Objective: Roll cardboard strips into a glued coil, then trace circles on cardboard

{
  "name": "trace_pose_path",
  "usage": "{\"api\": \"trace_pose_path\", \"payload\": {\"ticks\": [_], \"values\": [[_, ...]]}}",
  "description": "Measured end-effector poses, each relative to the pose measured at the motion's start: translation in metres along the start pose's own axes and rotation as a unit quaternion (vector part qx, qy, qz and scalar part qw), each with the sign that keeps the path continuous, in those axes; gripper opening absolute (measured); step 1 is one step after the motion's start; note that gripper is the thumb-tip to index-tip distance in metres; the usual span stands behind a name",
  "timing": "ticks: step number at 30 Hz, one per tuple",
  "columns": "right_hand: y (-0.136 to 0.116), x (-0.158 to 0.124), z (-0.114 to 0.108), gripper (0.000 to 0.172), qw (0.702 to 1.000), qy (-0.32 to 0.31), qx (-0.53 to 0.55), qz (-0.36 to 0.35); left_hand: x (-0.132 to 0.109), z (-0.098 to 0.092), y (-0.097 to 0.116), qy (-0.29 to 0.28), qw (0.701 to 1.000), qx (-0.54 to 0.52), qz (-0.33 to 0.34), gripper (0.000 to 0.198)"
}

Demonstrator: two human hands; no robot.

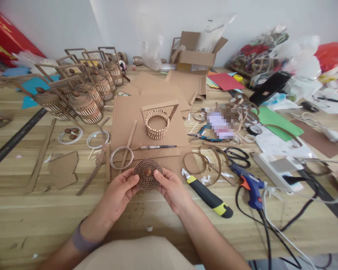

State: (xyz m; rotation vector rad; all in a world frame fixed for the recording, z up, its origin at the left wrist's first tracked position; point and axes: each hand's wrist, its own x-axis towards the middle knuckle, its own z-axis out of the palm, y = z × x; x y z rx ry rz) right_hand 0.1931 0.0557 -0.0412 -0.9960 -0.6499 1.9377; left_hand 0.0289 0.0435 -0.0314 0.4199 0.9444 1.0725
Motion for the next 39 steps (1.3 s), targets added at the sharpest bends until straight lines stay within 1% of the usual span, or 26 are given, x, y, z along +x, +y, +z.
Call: {"api": "trace_pose_path", "payload": {"ticks": [4,8,12,16,19,22,27,31,36,39], "values": [[-0.0022,0.0007,-0.0038,0.042,1.0,0.012,-0.009,0.01,0.0003,-0.0002,0.0027,-0.002,1.0,0.006,-0.01,0.041],[-0.0027,0.0002,-0.0032,0.038,1.0,0.011,0.003,0.018,-0.0001,-0.001,0.0043,-0.002,1.0,0.009,-0.017,0.04],[-0.0006,0.0011,-0.0026,0.036,0.999,0.005,0.026,0.028,-0.0005,-0.0017,0.0055,-0.004,1.0,0.016,-0.019,0.039],[-0.0015,0.0019,-0.0051,0.04,0.998,-0.005,0.045,0.044,0.0005,-0.003,0.0065,-0.007,0.999,0.024,-0.022,0.038],[-0.0048,0.0021,-0.0083,0.04,0.998,0.003,0.042,0.035,0.0014,-0.0046,0.0074,-0.001,1.0,0.025,-0.018,0.036],[-0.0064,0.0026,-0.0107,0.038,1.0,0.013,0.006,0.024,0.0018,-0.006,0.0088,0.01,1.0,0.023,-0.014,0.036],[-0.0044,0.0029,-0.0091,0.04,1.0,0.0,-0.026,0.008,0.0023,-0.0076,0.0093,0.016,0.999,0.021,-0.02,0.034],[-0.0033,0.0033,-0.0067,0.04,1.0,-0.003,-0.02,0.006,0.0023,-0.0064,0.0074,0.018,1.0,0.019,-0.016,0.035],[-0.001,0.0038,-0.0068,0.037,0.999,0.032,0.006,-0.003,0.0001,-0.0022,0.004,0.017,1.0,0.016,0.002,0.039],[0.0005,0.0023,-0.0045,0.038,1.0,0.021,-0.001,-0.002,-0.0005,-0.002,0.0019,0.016,1.0,0.022,0.008,0.04]]}}
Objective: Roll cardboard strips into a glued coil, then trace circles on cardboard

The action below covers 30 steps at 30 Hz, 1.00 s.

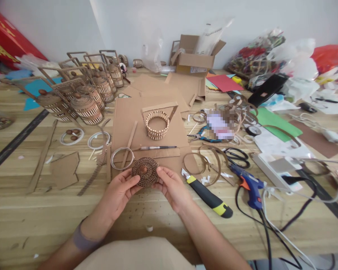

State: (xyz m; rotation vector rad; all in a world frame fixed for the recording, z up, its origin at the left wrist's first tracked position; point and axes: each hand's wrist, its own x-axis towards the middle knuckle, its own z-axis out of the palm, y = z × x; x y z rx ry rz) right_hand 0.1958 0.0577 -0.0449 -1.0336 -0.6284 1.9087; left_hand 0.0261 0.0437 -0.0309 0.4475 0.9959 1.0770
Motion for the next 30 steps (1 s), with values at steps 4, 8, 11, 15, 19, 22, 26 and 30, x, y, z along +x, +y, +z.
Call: {"api": "trace_pose_path", "payload": {"ticks": [4,8,11,15,19,22,26,30], "values": [[0.0012,-0.0022,0.0041,0.038,0.999,-0.023,0.02,0.018,0.0002,-0.0014,-0.0029,-0.005,1.0,0.002,-0.009,0.036],[0.002,-0.0018,0.0049,0.033,0.998,-0.02,0.047,0.042,-0.001,-0.0003,-0.0029,-0.014,1.0,0.001,-0.013,0.036],[0.0027,-0.0011,0.0051,0.032,0.997,-0.025,0.054,0.042,-0.002,0.0007,-0.0012,-0.021,1.0,0.001,-0.013,0.036],[0.0035,-0.0008,0.006,0.032,0.997,-0.035,0.062,0.039,-0.0024,0.0007,-0.0005,-0.019,1.0,0.0,-0.01,0.036],[0.0036,-0.0008,0.0061,0.032,0.996,-0.044,0.068,0.038,-0.0028,0.0003,-0.0009,-0.015,1.0,0.001,-0.003,0.035],[0.0038,-0.0006,0.0053,0.033,0.995,-0.051,0.07,0.04,-0.003,-0.0002,-0.0005,-0.009,1.0,0.006,0.003,0.038],[0.0045,0.0001,0.0038,0.034,0.995,-0.054,0.071,0.04,-0.0035,-0.0004,0.0009,-0.007,1.0,0.006,0.004,0.039],[0.0047,0.0013,0.0025,0.035,0.996,-0.052,0.068,0.036,-0.0042,0.0005,0.0022,-0.011,1.0,0.001,-0.003,0.038]]}}
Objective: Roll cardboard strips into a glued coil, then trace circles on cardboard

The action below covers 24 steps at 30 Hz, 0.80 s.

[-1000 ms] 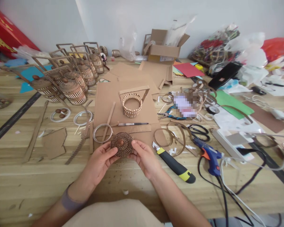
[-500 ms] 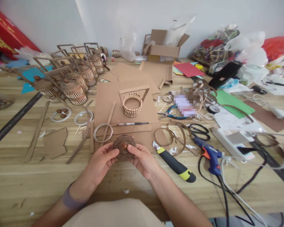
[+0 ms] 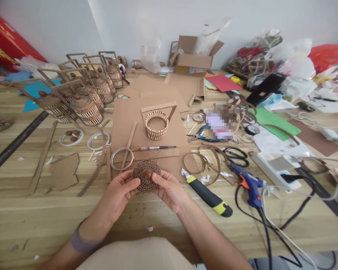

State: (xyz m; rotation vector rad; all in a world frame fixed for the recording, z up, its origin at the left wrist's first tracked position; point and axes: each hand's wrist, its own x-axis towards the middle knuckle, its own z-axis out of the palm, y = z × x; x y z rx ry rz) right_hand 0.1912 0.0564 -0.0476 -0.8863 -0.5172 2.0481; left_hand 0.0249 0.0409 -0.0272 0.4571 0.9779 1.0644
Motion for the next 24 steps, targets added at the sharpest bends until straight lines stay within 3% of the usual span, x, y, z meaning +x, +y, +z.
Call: {"api": "trace_pose_path", "payload": {"ticks": [12,16,18,20,24], "values": [[0.002,0.003,-0.001,0.04,0.999,0.013,-0.027,-0.027,0.002,-0.002,0.004,-0.006,1.0,-0.005,-0.01,0.041],[0.001,0.004,-0.005,0.053,0.978,0.064,-0.173,-0.098,0.001,0.002,0.004,-0.004,1.0,-0.019,-0.009,0.041],[-0.003,0.003,-0.006,0.056,0.945,0.123,-0.249,-0.174,0.0,0.005,0.006,0.016,0.999,-0.043,-0.003,0.041],[-0.007,0.0,-0.005,0.051,0.888,0.178,-0.328,-0.268,-0.001,0.008,0.008,0.046,0.996,-0.079,0.006,0.041],[-0.018,-0.005,0.004,0.028,0.706,0.173,-0.535,-0.432,-0.002,0.019,0.014,0.056,0.99,-0.127,0.005,0.038]]}}
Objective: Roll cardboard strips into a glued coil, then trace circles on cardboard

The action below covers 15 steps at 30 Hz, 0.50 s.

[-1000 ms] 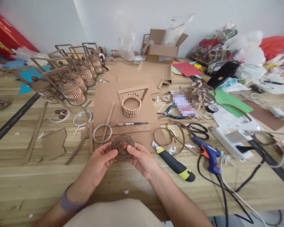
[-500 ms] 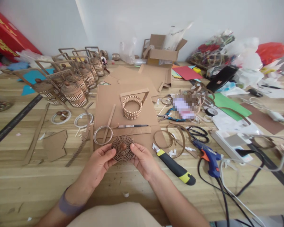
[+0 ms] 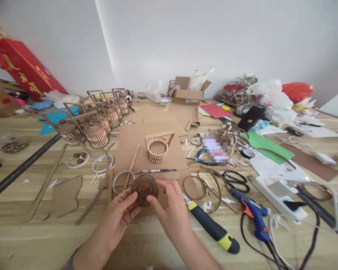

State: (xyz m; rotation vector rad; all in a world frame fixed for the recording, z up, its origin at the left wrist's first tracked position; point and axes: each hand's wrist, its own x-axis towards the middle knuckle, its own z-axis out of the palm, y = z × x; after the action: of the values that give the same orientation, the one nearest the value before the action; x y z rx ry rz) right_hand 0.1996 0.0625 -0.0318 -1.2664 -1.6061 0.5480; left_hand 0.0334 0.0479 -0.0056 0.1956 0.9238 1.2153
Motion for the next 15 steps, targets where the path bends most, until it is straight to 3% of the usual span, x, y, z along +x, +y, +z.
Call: {"api": "trace_pose_path", "payload": {"ticks": [5,11,15], "values": [[-0.012,0.023,-0.003,0.007,0.988,-0.022,-0.088,-0.127,0.001,0.018,0.002,-0.037,0.999,-0.018,0.015,0.028],[-0.021,0.048,-0.015,0.008,0.974,-0.033,-0.15,-0.169,0.009,0.038,0.002,-0.056,0.997,-0.04,0.042,0.023],[-0.021,0.066,-0.025,0.008,0.969,-0.008,-0.167,-0.18,0.011,0.044,0.003,-0.084,0.994,-0.043,0.048,0.016]]}}
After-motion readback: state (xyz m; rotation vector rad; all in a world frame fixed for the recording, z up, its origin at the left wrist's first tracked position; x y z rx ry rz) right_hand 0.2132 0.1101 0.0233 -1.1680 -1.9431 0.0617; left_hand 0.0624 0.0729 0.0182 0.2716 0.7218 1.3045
